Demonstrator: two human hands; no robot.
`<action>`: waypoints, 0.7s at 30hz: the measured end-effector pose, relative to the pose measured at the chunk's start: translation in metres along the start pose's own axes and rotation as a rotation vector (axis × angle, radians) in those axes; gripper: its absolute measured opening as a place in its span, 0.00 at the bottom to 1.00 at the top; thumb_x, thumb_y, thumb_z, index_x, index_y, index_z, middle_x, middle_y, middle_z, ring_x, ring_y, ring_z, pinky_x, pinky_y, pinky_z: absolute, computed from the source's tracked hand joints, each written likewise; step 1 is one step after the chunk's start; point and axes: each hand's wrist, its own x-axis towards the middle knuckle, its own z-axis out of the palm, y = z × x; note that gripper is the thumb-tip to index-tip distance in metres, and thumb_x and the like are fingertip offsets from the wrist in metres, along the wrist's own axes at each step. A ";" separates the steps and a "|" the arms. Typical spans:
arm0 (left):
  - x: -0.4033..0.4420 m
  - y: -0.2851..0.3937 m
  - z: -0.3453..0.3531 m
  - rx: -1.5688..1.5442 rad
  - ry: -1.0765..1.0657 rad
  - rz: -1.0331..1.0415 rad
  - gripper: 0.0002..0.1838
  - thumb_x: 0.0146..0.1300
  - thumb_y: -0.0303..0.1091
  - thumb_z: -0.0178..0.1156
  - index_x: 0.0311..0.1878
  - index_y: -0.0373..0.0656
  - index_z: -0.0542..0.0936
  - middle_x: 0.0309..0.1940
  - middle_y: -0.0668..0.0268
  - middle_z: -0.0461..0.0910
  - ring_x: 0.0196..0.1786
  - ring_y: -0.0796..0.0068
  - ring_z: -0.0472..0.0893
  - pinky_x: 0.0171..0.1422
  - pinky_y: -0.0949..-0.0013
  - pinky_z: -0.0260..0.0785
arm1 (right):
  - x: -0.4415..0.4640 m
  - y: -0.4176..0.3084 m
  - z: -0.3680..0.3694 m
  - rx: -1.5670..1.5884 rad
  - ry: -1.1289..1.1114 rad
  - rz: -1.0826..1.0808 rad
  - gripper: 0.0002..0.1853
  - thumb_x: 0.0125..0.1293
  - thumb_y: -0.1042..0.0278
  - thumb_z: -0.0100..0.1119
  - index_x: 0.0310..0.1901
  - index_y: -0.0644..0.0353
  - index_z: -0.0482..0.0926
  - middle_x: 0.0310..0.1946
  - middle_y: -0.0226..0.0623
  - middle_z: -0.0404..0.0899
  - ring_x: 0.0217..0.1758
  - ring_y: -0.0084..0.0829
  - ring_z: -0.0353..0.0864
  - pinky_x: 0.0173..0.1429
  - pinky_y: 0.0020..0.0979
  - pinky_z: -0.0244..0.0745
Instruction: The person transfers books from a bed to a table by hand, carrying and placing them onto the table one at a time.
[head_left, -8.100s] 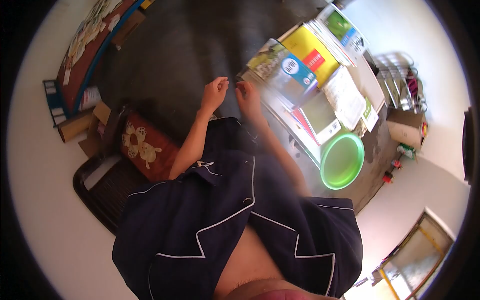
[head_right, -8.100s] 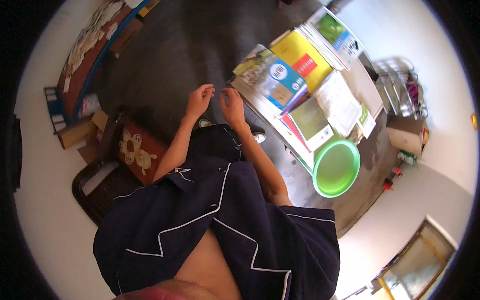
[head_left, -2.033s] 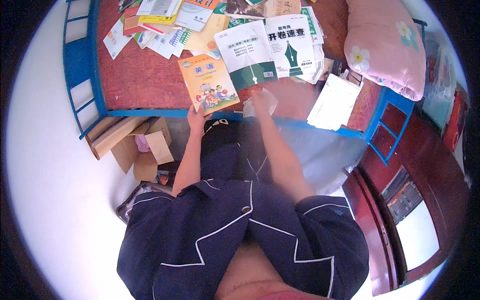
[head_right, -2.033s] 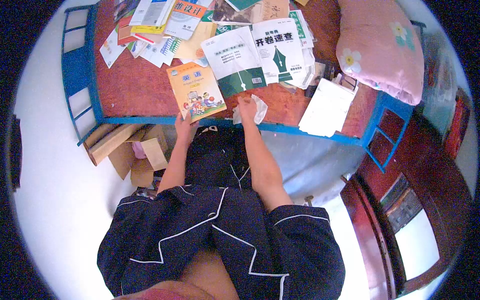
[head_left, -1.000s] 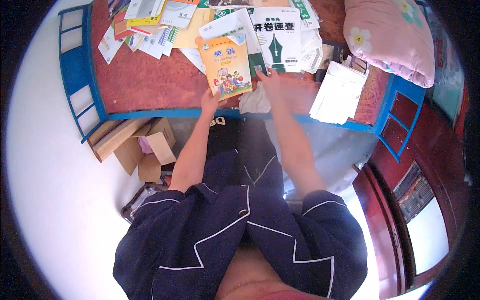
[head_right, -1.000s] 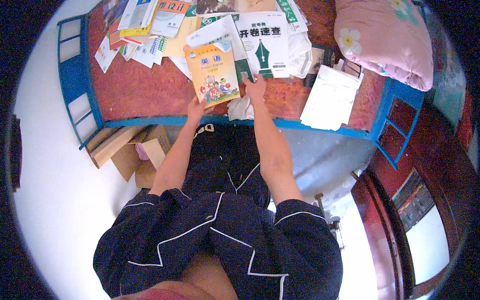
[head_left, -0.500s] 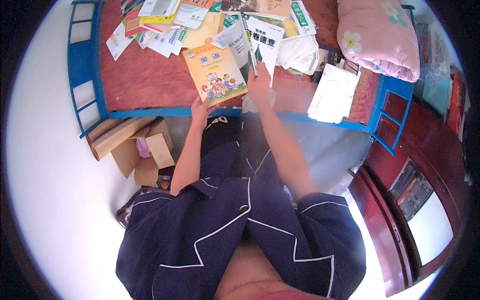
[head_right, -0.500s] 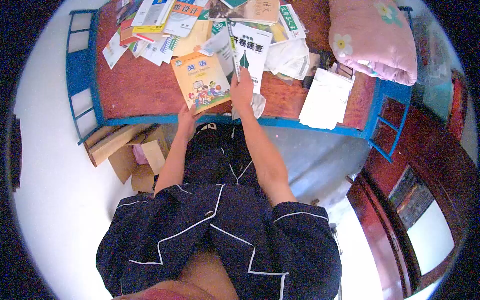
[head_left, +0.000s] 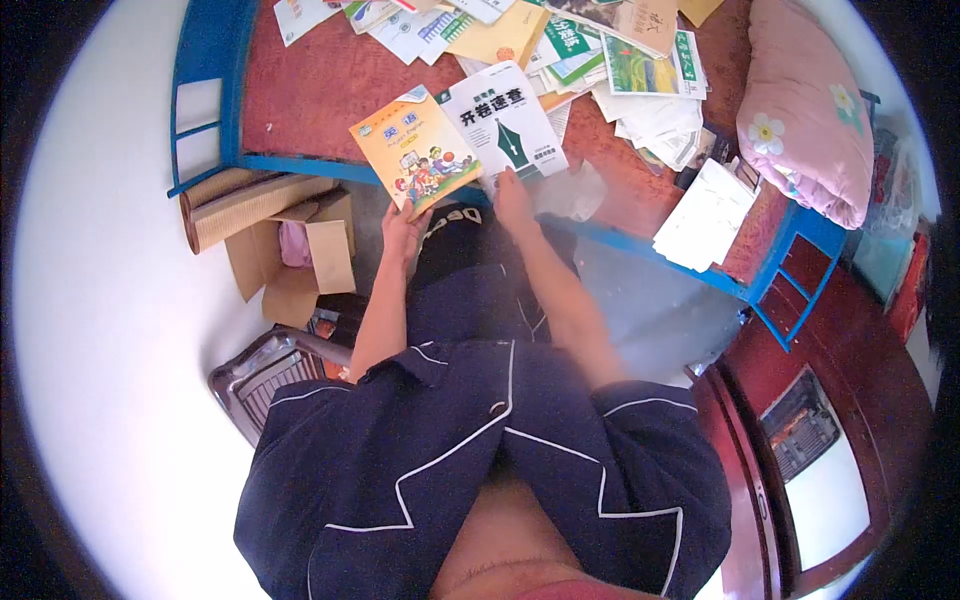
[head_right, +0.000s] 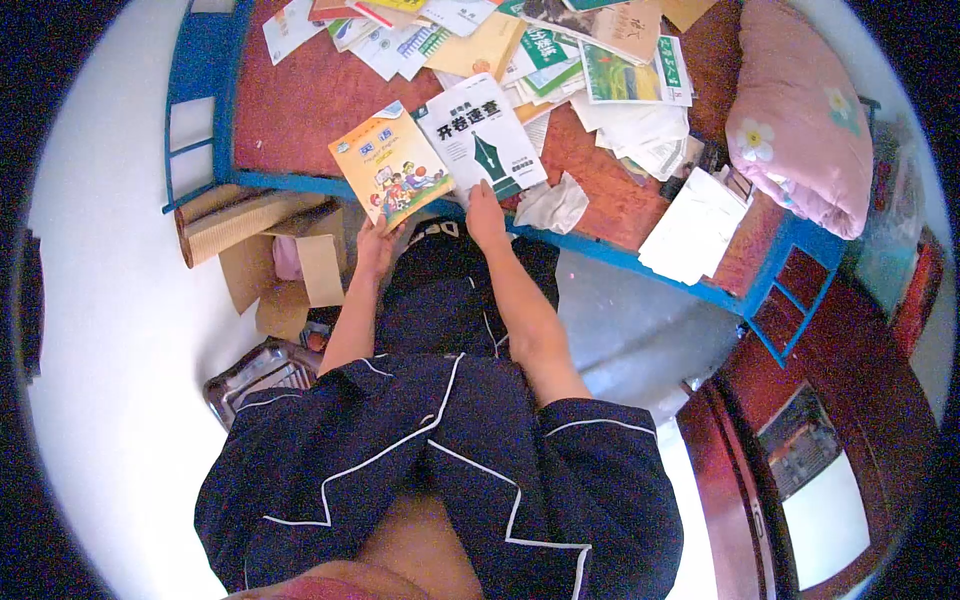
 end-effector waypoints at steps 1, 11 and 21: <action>-0.001 -0.002 -0.011 -0.014 0.000 -0.009 0.17 0.69 0.29 0.46 0.59 0.38 0.63 0.51 0.55 0.73 0.47 0.59 0.79 0.47 0.60 0.77 | -0.002 0.000 0.006 0.022 0.106 -0.153 0.13 0.59 0.73 0.50 0.46 0.66 0.69 0.44 0.57 0.73 0.46 0.56 0.74 0.51 0.46 0.68; 0.009 -0.007 0.015 0.262 -0.141 -0.151 0.18 0.69 0.30 0.47 0.59 0.37 0.65 0.48 0.56 0.76 0.43 0.62 0.81 0.47 0.64 0.78 | 0.035 0.033 0.031 0.643 0.129 0.289 0.21 0.66 0.53 0.50 0.38 0.69 0.75 0.38 0.46 0.79 0.42 0.35 0.79 0.48 0.33 0.70; 0.053 -0.041 0.031 0.536 -0.182 -0.305 0.19 0.65 0.31 0.53 0.59 0.37 0.67 0.42 0.58 0.78 0.38 0.66 0.82 0.39 0.68 0.80 | 0.023 0.031 -0.028 0.273 0.079 0.124 0.19 0.60 0.65 0.56 0.49 0.66 0.69 0.42 0.51 0.76 0.47 0.42 0.76 0.52 0.37 0.68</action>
